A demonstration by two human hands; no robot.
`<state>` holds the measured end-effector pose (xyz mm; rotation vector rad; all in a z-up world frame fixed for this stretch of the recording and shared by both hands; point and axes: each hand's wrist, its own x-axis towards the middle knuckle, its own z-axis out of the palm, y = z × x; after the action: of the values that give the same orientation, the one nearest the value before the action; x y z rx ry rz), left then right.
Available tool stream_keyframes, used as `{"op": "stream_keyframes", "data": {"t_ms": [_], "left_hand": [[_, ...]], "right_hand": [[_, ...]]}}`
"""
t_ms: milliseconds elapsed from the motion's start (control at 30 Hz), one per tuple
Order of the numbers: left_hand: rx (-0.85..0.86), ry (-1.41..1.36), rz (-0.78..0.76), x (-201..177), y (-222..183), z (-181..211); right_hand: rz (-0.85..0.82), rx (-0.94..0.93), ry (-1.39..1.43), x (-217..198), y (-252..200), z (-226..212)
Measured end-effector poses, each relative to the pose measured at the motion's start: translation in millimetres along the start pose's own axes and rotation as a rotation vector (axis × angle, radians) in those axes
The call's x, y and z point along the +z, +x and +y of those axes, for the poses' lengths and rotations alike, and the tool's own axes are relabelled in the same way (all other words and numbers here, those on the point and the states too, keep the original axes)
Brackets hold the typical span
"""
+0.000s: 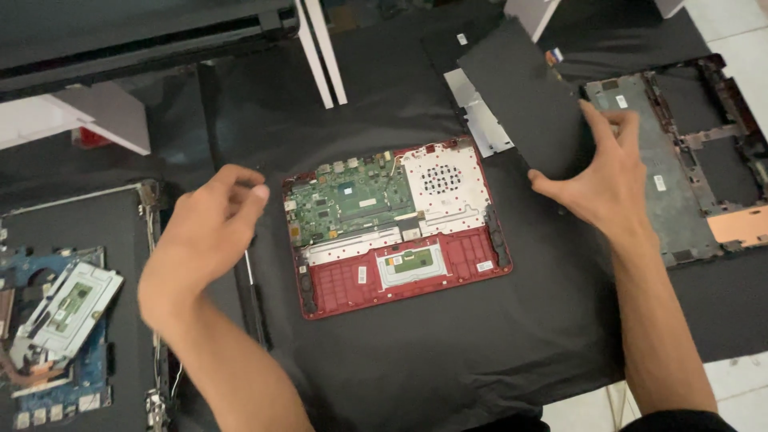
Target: Reassembling a laptop by installing components and securing the case.
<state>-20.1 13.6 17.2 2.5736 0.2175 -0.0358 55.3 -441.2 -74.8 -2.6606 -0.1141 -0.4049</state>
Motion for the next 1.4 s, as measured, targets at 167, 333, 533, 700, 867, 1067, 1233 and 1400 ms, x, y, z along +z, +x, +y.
{"op": "stream_keyframes", "data": {"t_ms": [167, 333, 533, 700, 867, 1067, 1233, 1400], "left_hand": [[0.139, -0.194, 0.047, 9.4, 4.3, 24.9], [0.315, -0.387, -0.017, 19.9, 2.1, 62.3], [0.309, -0.393, -0.021, 47.1, 1.2, 52.2], [0.241, -0.452, 0.012, 62.2, -14.5, 10.4], [0.081, -0.968, -0.152, 82.7, -30.0, -20.6], [-0.006, -0.927, -0.14, 86.9, -49.1, -19.5], [-0.001, -0.663, -0.13, 87.1, -54.7, -28.6], [-0.083, -0.638, -0.204, 74.7, -60.2, -15.1]], "right_hand": [[-0.005, -0.27, 0.181, -11.0, -7.0, -16.3], [-0.172, -0.484, 0.286, -2.2, -24.6, -53.2], [-0.302, -0.503, 0.353, -3.1, -38.3, -79.5], [-0.321, -0.531, 0.446, -4.1, -32.1, -73.1], [-0.429, -0.184, 0.761, 11.0, -18.7, -42.5], [-0.539, -0.094, 0.86, 19.4, -17.6, -40.5], [-0.585, -0.103, 0.869, 19.6, -16.7, -36.6], [-0.585, -0.136, 0.822, 19.9, -17.8, -38.2]]}}
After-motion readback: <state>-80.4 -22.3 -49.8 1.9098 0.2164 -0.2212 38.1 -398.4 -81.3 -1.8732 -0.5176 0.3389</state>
